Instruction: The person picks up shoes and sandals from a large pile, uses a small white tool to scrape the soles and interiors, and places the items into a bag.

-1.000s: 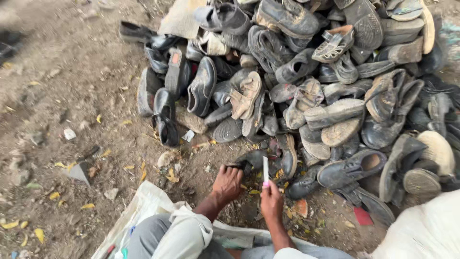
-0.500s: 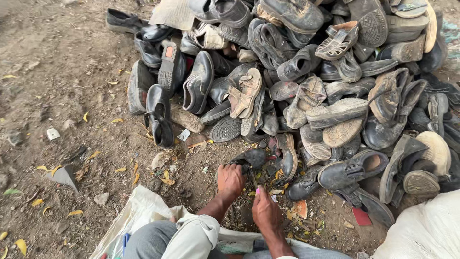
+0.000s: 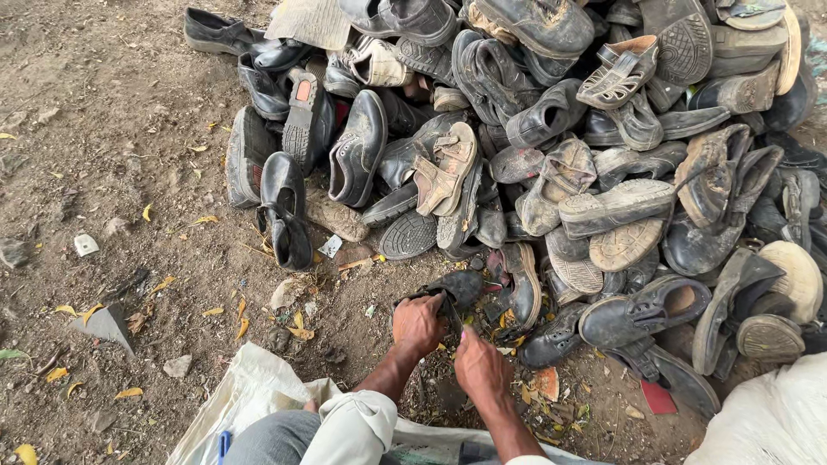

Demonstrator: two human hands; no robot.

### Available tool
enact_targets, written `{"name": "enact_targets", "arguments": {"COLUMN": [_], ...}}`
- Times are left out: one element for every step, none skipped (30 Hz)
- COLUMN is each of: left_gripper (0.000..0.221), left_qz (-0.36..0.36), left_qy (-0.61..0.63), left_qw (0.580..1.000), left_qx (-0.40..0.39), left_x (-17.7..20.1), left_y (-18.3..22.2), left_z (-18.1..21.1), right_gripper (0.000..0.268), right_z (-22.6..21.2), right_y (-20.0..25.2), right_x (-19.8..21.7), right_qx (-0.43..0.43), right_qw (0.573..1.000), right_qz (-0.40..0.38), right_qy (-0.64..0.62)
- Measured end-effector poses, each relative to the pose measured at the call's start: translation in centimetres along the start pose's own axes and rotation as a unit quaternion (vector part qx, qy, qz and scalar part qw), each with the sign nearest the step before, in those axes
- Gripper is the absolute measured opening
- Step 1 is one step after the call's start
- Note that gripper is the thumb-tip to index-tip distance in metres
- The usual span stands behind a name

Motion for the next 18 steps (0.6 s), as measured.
{"name": "enact_targets", "arguments": {"left_gripper": [0.041, 0.036, 0.031, 0.026, 0.022, 0.017, 0.018, 0.018, 0.018, 0.018, 0.018, 0.018, 0.017, 0.017, 0.016, 0.014, 0.013, 0.011], "left_qz": [-0.010, -0.019, -0.030, -0.023, -0.016, -0.010, -0.037, -0.065, -0.093, -0.091, -0.086, -0.081, -0.069, -0.056, -0.047, -0.048, -0.047, -0.046], "left_qy": [-0.002, -0.003, -0.005, -0.012, -0.018, -0.023, -0.016, -0.010, -0.003, 0.005, 0.009, 0.014, 0.009, 0.005, 0.003, 0.012, 0.019, 0.027], "left_qw": [1.000, 1.000, 0.999, 0.999, 0.999, 1.000, 0.998, 0.996, 0.991, 0.990, 0.989, 0.989, 0.992, 0.994, 0.996, 0.997, 0.997, 0.997], "left_qx": [0.012, 0.023, 0.034, 0.028, 0.022, 0.015, 0.042, 0.068, 0.098, 0.110, 0.118, 0.125, 0.107, 0.088, 0.071, 0.066, 0.060, 0.054], "left_x": [-0.1, -0.2, -0.4, -0.5, -0.6, -0.7, -0.7, -0.7, -0.6, -0.6, -0.4, -0.2, -0.2, -0.3, -0.7, -1.2, -1.5, -1.7], "left_y": [0.0, 0.0, 0.1, 0.0, -0.1, -0.2, -0.4, -0.8, -0.6, -0.3, -0.6, -0.8, -0.8, -0.8, -0.5, -0.3, -0.3, -0.3], "left_z": [-0.1, -0.1, -0.2, -0.3, -0.3, -0.3, -0.3, -0.4, -0.3, 0.0, 0.1, 0.1, 0.0, -0.3, -0.4, -0.6, -0.9, -1.1], "right_gripper": [0.042, 0.040, 0.039, 0.039, 0.040, 0.042, 0.041, 0.041, 0.041, 0.040, 0.039, 0.038, 0.037, 0.037, 0.037, 0.039, 0.041, 0.042], "right_z": [0.1, 0.3, 0.6, 0.9, 1.0, 1.0, 1.1, 1.1, 1.0, 1.2, 1.3, 1.2, 1.0, 0.9, 1.1, 1.1, 0.6, 0.5], "right_y": [-0.8, -1.6, -2.2, -2.7, -3.1, -3.2, -3.3, -3.2, -2.6, -1.6, -0.6, 0.2, 1.0, 1.7, 2.6, 2.5, 1.4, 0.8], "right_x": [-0.9, -2.0, -3.0, -3.9, -4.7, -5.2, -5.3, -5.1, -4.9, -4.4, -3.6, -2.7, -1.9, -1.3, -0.8, -0.5, -0.2, -0.3], "right_qx": [0.035, 0.069, 0.103, 0.098, 0.091, 0.084, 0.086, 0.087, 0.088, 0.078, 0.068, 0.059, 0.068, 0.076, 0.083, 0.050, 0.020, -0.010], "right_qw": [0.998, 0.993, 0.984, 0.987, 0.989, 0.991, 0.991, 0.991, 0.991, 0.993, 0.994, 0.996, 0.995, 0.993, 0.991, 0.997, 1.000, 0.998], "right_qz": [0.046, 0.091, 0.137, 0.123, 0.109, 0.095, 0.094, 0.092, 0.088, 0.075, 0.067, 0.060, 0.074, 0.089, 0.101, 0.051, 0.001, -0.049], "right_qy": [-0.014, -0.029, -0.044, -0.044, -0.044, -0.043, -0.046, -0.049, -0.052, -0.047, -0.045, -0.043, -0.025, -0.006, 0.014, 0.019, 0.022, 0.024]}}
Point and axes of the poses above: each hand's wrist, its own y-axis away from the middle knuckle, its own x-axis out of the back of the hand, z = x × y, the point moved 1 cm from there along -y, towards the middle knuckle, and after that the axes turned 12 degrees about -x, right-handed, at the moved point
